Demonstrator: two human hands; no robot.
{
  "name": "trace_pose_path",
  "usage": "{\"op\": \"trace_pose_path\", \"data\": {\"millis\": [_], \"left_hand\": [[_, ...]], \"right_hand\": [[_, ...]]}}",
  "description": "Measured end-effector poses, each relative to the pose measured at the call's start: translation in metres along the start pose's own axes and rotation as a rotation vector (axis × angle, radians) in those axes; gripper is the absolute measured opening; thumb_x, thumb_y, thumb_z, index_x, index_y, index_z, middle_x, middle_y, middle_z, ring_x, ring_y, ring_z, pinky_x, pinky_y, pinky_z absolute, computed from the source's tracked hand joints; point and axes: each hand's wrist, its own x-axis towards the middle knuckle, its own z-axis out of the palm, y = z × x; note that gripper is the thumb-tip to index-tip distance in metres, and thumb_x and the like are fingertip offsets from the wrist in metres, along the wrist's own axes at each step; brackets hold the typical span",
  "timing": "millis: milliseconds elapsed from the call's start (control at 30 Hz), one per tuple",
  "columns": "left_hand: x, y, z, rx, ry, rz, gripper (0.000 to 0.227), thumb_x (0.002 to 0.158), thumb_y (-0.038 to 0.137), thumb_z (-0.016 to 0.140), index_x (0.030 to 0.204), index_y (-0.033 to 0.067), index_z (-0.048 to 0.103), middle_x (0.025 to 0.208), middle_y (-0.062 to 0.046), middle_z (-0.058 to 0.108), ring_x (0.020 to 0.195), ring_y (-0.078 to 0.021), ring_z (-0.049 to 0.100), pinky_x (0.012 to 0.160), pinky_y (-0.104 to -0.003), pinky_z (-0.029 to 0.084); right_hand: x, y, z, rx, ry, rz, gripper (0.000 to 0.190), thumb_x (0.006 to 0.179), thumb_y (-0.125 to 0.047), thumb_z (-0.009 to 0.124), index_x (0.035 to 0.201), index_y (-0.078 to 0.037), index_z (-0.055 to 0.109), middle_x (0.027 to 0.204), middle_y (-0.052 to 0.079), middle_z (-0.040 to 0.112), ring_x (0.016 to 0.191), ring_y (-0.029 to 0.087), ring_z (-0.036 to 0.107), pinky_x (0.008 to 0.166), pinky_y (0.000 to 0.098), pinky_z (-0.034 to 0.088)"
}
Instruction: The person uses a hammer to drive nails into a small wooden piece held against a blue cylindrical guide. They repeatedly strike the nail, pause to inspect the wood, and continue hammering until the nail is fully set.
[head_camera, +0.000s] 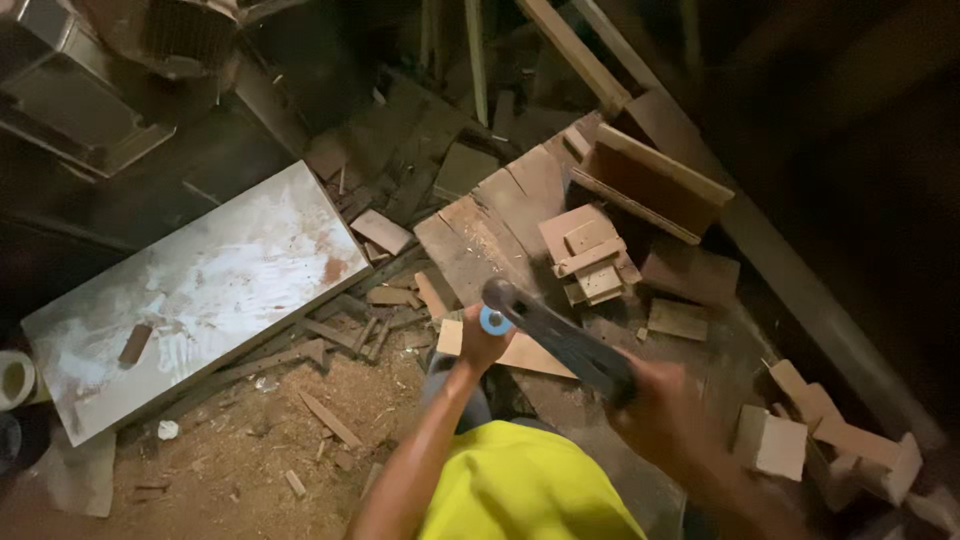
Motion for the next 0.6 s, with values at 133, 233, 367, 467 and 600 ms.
{"op": "trace_pose_path", "data": {"millis": [133, 233, 367, 467, 600], "left_hand": [[0.009, 0.014, -0.001, -0.182, -0.027, -0.067, 0.010, 0.088, 0.010, 0.074, 0.084, 0.0053, 0.066, 0.076, -0.007, 0.069, 0.070, -0.0197, 0.069, 0.062, -0.034, 0.055], [0.008, 0.017, 0.000, -0.139, -0.047, 0.003, 0.004, 0.088, 0.008, 0.073, 0.088, 0.0065, 0.070, 0.083, -0.006, 0.073, 0.078, -0.0191, 0.071, 0.069, -0.035, 0.057], [0.006, 0.012, 0.005, -0.159, -0.131, -0.207, 0.008, 0.091, 0.010, 0.077, 0.087, 0.0038, 0.074, 0.080, -0.007, 0.076, 0.070, -0.0183, 0.071, 0.063, -0.035, 0.057], [0.008, 0.013, 0.000, -0.117, -0.024, 0.000, 0.024, 0.080, 0.006, 0.077, 0.101, -0.0019, 0.068, 0.084, -0.009, 0.071, 0.076, -0.0203, 0.069, 0.066, -0.037, 0.055], [0.010, 0.010, -0.002, -0.111, -0.023, -0.043, 0.009, 0.089, 0.007, 0.076, 0.093, 0.0038, 0.069, 0.080, -0.006, 0.071, 0.072, -0.0176, 0.068, 0.066, -0.035, 0.056]], "right_hand": [[0.016, 0.007, 0.025, -0.177, -0.131, 0.025, 0.029, 0.079, -0.019, 0.076, 0.107, -0.013, 0.072, 0.066, 0.016, 0.071, 0.058, 0.033, 0.069, 0.056, 0.0448, 0.053], [0.015, 0.010, 0.019, -0.387, -0.288, 0.176, 0.020, 0.085, -0.026, 0.078, 0.102, -0.017, 0.074, 0.073, 0.014, 0.073, 0.064, 0.033, 0.070, 0.059, 0.0463, 0.053], [-0.005, 0.004, 0.005, -0.103, -0.063, 0.079, 0.020, 0.080, -0.021, 0.072, 0.099, -0.016, 0.075, 0.070, 0.015, 0.072, 0.057, 0.031, 0.071, 0.054, 0.0434, 0.055], [-0.001, -0.008, 0.008, -0.074, -0.078, 0.067, 0.022, 0.082, -0.020, 0.071, 0.103, -0.017, 0.077, 0.069, 0.015, 0.072, 0.058, 0.031, 0.070, 0.062, 0.0389, 0.046], [0.016, -0.018, 0.017, -0.218, -0.315, 0.234, 0.024, 0.092, -0.022, 0.069, 0.114, -0.020, 0.079, 0.068, 0.015, 0.075, 0.062, 0.032, 0.070, 0.084, 0.0309, 0.029]]}}
